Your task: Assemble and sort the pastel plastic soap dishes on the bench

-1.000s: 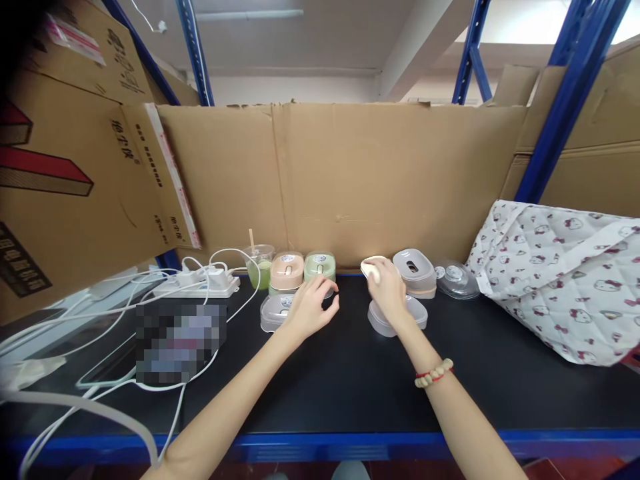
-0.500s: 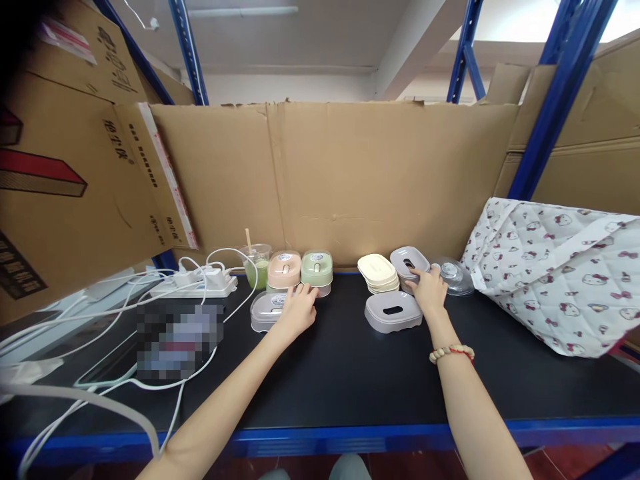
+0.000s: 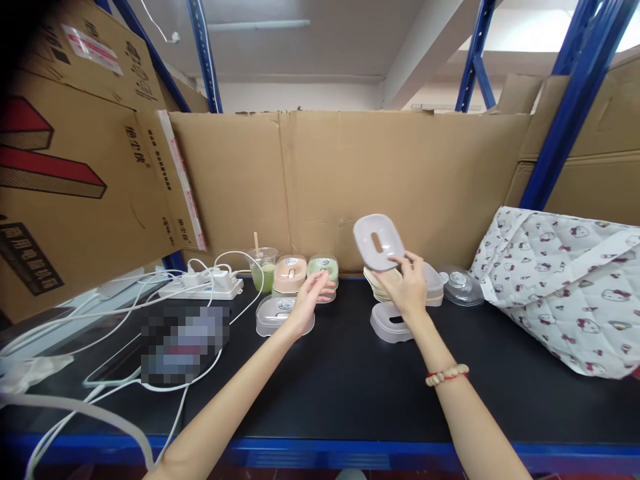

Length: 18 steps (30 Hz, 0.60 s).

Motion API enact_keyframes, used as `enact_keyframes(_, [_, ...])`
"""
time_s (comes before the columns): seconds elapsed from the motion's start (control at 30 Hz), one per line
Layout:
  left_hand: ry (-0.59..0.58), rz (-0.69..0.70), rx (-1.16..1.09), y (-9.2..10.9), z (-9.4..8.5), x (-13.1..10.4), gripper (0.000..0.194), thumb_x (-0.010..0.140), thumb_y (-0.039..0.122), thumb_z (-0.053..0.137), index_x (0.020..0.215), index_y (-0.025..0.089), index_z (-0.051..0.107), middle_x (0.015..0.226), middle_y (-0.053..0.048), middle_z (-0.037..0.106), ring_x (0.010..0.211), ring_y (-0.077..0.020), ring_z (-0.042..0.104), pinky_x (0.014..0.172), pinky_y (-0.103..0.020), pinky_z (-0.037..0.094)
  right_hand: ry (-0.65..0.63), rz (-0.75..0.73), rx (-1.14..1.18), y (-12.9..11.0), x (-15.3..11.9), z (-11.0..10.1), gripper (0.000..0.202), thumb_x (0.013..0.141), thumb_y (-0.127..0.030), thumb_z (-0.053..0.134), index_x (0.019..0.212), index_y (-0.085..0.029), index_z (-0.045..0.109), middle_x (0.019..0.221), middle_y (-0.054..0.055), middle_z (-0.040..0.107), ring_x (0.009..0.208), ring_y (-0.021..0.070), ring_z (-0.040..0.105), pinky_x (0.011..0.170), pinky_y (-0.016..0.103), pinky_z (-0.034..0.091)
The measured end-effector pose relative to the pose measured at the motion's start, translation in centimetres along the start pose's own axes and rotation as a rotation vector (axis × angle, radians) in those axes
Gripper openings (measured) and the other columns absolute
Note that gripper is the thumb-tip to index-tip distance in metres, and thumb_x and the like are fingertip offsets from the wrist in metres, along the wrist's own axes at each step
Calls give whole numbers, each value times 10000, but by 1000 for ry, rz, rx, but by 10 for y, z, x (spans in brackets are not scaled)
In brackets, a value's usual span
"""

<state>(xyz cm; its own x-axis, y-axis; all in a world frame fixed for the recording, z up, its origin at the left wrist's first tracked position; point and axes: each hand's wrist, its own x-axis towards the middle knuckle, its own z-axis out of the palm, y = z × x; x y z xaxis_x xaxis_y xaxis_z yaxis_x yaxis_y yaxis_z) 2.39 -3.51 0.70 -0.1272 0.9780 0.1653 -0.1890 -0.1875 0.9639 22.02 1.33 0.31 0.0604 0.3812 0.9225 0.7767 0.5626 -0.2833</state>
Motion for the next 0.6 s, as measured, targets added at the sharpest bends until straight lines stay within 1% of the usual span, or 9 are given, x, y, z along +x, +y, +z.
enact_keyframes(0.1, [4,-65,-211,6,1,-1,245,830,317,550,1008,156,506,854,-66,648,735,-154,636,670,-249,488,-235,-199,148,-24,-10,11,388,766,-554,569,933,-205,589,1017,121,537,985,279,545,852,427,458])
enact_keyframes(0.17, [75,-76,-295,9,0,-2,196,838,275,523,992,162,478,867,-70,657,766,-160,647,690,-252,494,-358,-247,219,-35,-16,16,358,783,-541,548,932,-217,583,1011,109,567,958,263,563,812,407,481])
enact_keyframes(0.23, [181,-65,-312,12,-2,-3,134,824,202,505,949,171,469,855,-60,661,805,-160,650,715,-250,494,-393,-241,243,-37,-18,18,319,820,-495,494,961,-220,571,998,102,592,936,253,573,795,402,488])
enact_keyframes(0.3, [261,-47,-291,15,-4,-3,99,806,163,494,901,178,473,829,-45,660,834,-159,648,738,-248,493,-371,-197,175,-31,-18,20,295,845,-426,446,1015,-214,563,1016,105,607,964,261,568,837,428,466])
enact_keyframes(0.33, [277,-43,-283,16,-5,-3,78,805,167,488,881,179,475,821,-40,658,845,-161,647,748,-250,494,-353,-161,100,-25,-18,20,292,845,-382,438,1041,-206,564,1041,116,608,997,275,557,863,452,446])
enact_keyframes(0.4, [283,-46,-285,16,-5,-3,41,821,194,470,858,178,479,819,-41,657,861,-166,646,764,-258,496,-349,-77,-99,-11,-18,22,299,814,-267,450,1066,-178,582,1109,147,593,1069,313,523,892,494,411])
enact_keyframes(0.43, [277,-48,-292,16,-5,-3,51,832,208,460,862,175,484,832,-47,659,875,-170,644,773,-263,497,-370,-42,-199,-3,-19,22,306,789,-209,458,1055,-164,602,1123,159,591,1089,330,511,896,507,401])
enact_keyframes(0.5, [262,-39,-306,15,-5,-2,103,855,230,447,908,165,506,902,-67,662,926,-178,634,801,-269,494,-462,4,-347,8,-19,21,294,769,-132,460,992,-156,650,1088,163,613,1072,336,527,882,502,409])
enact_keyframes(0.6, [246,-33,-304,13,-4,-2,208,904,250,404,1012,134,538,1053,-106,641,1045,-183,591,873,-260,470,-641,31,-413,16,-15,17,257,813,-125,471,927,-185,694,998,127,654,963,292,590,781,413,473])
